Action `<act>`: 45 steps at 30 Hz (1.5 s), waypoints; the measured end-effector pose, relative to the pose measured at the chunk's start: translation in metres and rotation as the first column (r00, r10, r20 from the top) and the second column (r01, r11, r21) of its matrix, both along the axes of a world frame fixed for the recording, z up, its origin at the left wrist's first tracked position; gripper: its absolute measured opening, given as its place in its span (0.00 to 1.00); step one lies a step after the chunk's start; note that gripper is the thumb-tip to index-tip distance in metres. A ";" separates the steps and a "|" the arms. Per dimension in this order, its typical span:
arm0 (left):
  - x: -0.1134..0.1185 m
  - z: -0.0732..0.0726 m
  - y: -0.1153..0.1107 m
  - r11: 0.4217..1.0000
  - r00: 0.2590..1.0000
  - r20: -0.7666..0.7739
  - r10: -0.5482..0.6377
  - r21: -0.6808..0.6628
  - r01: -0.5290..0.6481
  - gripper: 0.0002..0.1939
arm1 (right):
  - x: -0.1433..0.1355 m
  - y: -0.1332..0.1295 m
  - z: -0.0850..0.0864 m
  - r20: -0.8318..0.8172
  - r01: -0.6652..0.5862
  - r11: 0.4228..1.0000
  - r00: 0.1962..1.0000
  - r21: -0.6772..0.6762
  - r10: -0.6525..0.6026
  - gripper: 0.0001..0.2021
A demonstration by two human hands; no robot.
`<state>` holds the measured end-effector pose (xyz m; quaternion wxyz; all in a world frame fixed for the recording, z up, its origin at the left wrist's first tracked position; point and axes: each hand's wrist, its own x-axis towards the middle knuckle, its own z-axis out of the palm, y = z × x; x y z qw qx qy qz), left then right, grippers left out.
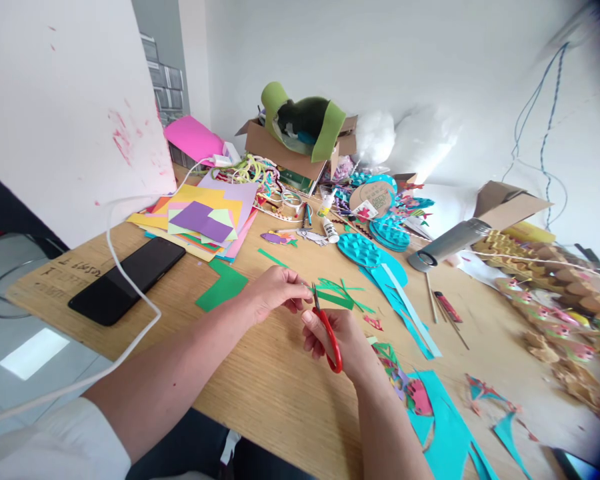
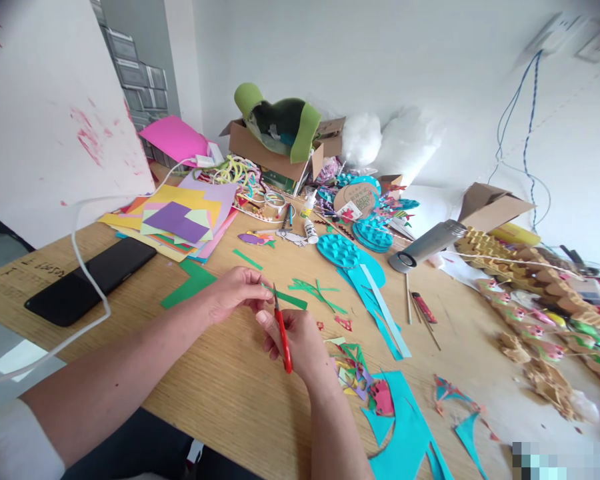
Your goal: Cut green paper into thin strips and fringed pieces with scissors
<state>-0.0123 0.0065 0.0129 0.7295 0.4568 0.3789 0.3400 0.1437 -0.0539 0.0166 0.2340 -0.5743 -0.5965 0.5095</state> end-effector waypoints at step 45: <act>0.000 -0.001 0.000 1.000 1.000 0.028 0.013 -0.017 -0.012 0.07 | -0.001 -0.001 0.006 0.006 0.042 0.999 0.999 0.004 -0.042 0.25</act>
